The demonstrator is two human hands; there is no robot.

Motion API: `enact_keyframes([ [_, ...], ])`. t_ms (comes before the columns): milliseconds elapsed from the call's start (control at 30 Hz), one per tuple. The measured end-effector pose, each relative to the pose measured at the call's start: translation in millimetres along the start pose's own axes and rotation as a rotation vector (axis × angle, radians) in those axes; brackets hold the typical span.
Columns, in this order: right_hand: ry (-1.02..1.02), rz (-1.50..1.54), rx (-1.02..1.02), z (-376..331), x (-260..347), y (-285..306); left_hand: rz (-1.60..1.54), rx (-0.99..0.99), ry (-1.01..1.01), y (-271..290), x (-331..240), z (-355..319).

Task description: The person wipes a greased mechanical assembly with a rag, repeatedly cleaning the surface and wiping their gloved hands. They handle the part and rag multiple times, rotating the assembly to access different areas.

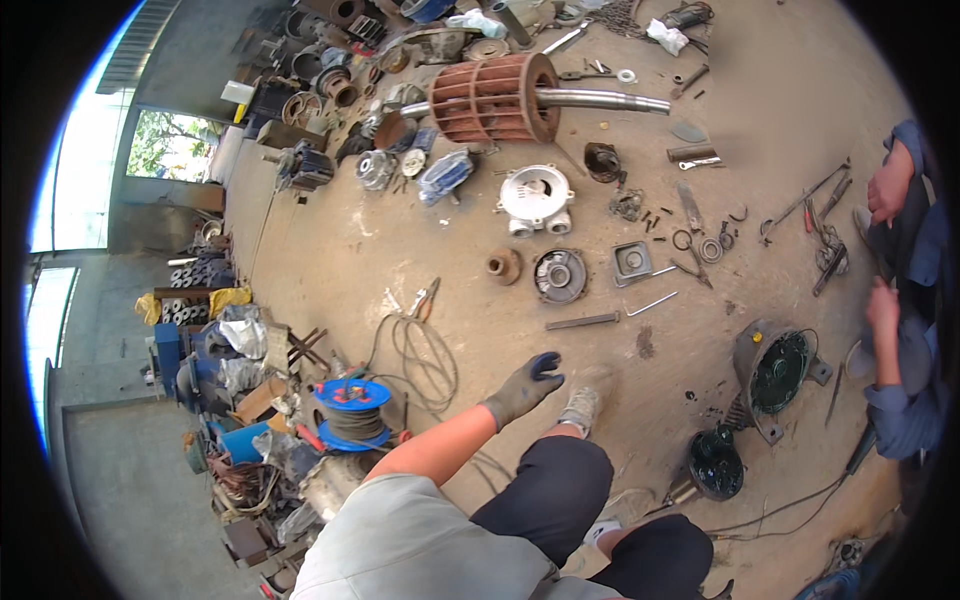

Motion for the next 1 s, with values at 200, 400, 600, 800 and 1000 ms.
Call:
enact_keyframes([
  [200, -0.060, -0.068, 0.207, -135, -20, 108, 0.277, -0.233, 0.285, 141, 22, -251],
  [400, -0.154, 0.012, 0.315, -176, 109, 211, -0.521, -0.578, 0.208, 238, 43, -442],
  [600, -0.157, 0.026, 0.306, -225, 285, 268, -0.657, -0.563, 0.346, 332, 49, -449],
  [800, 0.170, 0.043, 0.153, -204, 575, 248, -0.893, -0.509, 0.160, 470, 0, -381],
  [1000, 0.608, 0.254, 0.410, -219, 1016, 158, -1.088, -0.655, 0.088, 597, -57, -401],
])
Point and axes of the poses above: each hand's wrist, its own z-axis towards the middle knuckle, its own y-axis out of the back of the hand, x = y × z, the point moved 9 cm from there along z, towards the middle knuckle, and after that the axes turned 5 degrees about -z, right-handed, at the moved point
